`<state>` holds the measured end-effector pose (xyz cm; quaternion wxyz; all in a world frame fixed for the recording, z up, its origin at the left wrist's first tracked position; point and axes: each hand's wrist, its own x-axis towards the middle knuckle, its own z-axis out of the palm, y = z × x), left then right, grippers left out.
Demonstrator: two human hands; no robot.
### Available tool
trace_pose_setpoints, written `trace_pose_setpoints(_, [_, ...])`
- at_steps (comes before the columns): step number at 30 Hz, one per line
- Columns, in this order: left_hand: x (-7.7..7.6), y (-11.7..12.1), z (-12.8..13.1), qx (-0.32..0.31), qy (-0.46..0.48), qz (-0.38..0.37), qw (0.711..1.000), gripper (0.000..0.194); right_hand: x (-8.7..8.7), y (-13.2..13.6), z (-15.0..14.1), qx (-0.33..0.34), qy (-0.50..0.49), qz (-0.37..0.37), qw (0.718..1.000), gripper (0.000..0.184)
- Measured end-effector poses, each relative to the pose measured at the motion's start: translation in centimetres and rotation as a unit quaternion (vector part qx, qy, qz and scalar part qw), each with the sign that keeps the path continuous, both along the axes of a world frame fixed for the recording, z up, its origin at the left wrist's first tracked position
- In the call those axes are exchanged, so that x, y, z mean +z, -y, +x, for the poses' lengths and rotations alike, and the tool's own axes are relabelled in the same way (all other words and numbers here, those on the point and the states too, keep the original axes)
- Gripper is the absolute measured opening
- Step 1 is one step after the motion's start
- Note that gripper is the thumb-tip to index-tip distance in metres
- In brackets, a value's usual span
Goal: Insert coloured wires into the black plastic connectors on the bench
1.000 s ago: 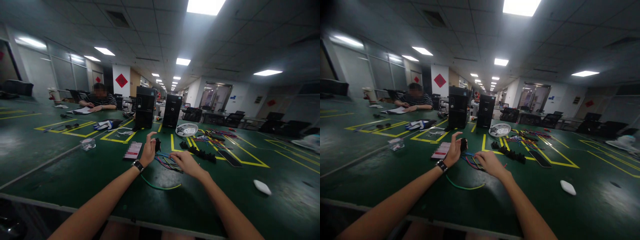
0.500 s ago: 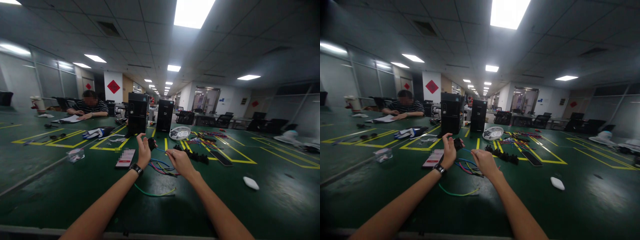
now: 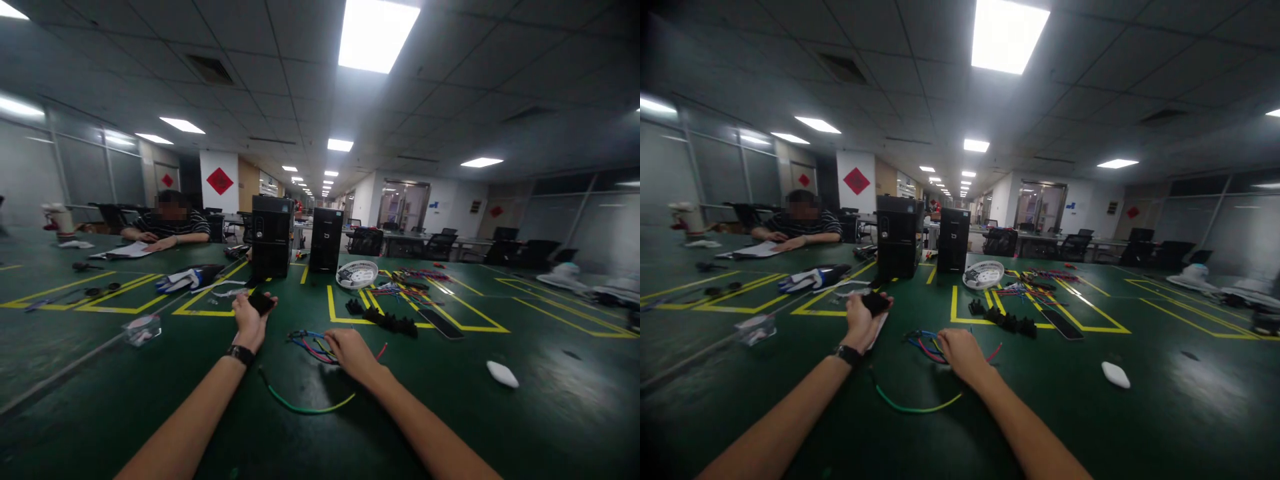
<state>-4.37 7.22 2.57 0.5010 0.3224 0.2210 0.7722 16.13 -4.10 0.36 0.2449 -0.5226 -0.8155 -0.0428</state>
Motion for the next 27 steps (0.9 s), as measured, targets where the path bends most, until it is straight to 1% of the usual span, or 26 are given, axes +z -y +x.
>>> trace_pose_setpoints(2, [-0.5, 1.0, 1.0, -0.039, -0.029, -0.054, 0.997, 0.024, -0.1, -0.3, -0.4, -0.035, -0.003, 0.023, 0.999, 0.027])
trace_pose_setpoints(3, [-0.8, 1.7, 1.9, -0.078, -0.053, -0.068, 0.993, 0.025, 0.1, -0.4, -0.5, -0.044, -0.012, 0.049, 0.998, 0.03])
trace_pose_setpoints(4, [-1.1, 2.6, 3.0, -0.119, -0.076, -0.07, 0.987, 0.029, 0.4, -0.4, -0.6, -0.043, -0.024, 0.075, 0.996, 0.04])
trace_pose_setpoints(6, [-1.8, 4.1, 5.1, -0.191, -0.119, -0.076, 0.971, 0.036, 1.1, -0.4, -0.6, -0.005, -0.043, 0.1, 0.994, 0.067])
trace_pose_setpoints(7, [-2.2, 4.7, 6.0, -0.22, -0.136, -0.075, 0.963, 0.039, 1.5, -0.4, -0.6, 0.025, -0.045, 0.094, 0.994, 0.074])
trace_pose_setpoints(9, [-2.9, 5.2, 6.9, -0.257, -0.15, -0.07, 0.952, 0.041, 2.2, -0.9, -0.5, 0.077, -0.036, 0.058, 0.995, 0.079])
trace_pose_setpoints(11, [-3.4, 4.9, 6.9, -0.264, -0.16, -0.076, 0.948, 0.043, 2.8, -2.2, -0.2, 0.105, -0.025, 0.025, 0.994, 0.071])
trace_pose_setpoints(12, [-3.6, 4.5, 6.6, -0.246, -0.173, -0.08, 0.95, 0.045, 3.0, -3.2, 0.0, 0.106, -0.023, 0.019, 0.994, 0.064])
trace_pose_setpoints(13, [-3.6, 4.0, 6.1, -0.208, -0.195, -0.075, 0.956, 0.046, 3.1, -4.4, 0.3, 0.097, -0.025, 0.021, 0.995, 0.057])
trace_pose_setpoints(15, [-3.6, 3.0, 5.1, -0.085, -0.257, -0.029, 0.962, 0.045, 3.0, -7.2, 0.9, 0.052, -0.027, 0.023, 0.998, 0.051])
trace_pose_setpoints(17, [-3.4, 2.2, 4.2, 0.032, -0.31, 0.034, 0.95, 0.04, 2.6, -10.2, 1.4, -0.004, -0.01, -0.015, 1.0, 0.052])
trace_pose_setpoints(18, [-3.3, 1.9, 3.8, 0.066, -0.326, 0.056, 0.942, 0.037, 2.3, -11.6, 1.6, -0.024, 0.004, -0.041, 0.999, 0.053])
trace_pose_setpoints(20, [-3.3, 1.6, 3.4, 0.096, -0.341, 0.065, 0.933, 0.034, 1.9, -13.7, 1.8, -0.042, 0.03, -0.087, 0.995, 0.054])
trace_pose_setpoints(22, [-3.4, 1.4, 3.1, 0.115, -0.352, 0.055, 0.927, 0.031, 1.7, -14.9, 2.1, -0.054, 0.038, -0.105, 0.992, 0.057])
trace_pose_setpoints(24, [-3.3, 1.3, 3.0, 0.134, -0.363, 0.048, 0.921, 0.029, 1.8, -15.1, 2.6, -0.081, 0.031, -0.104, 0.991, 0.056])
trace_pose_setpoints(27, [-3.1, 1.3, 2.8, 0.15, -0.364, 0.046, 0.918, 0.026, 2.0, -14.3, 3.7, -0.137, 0.012, -0.084, 0.987, 0.046])
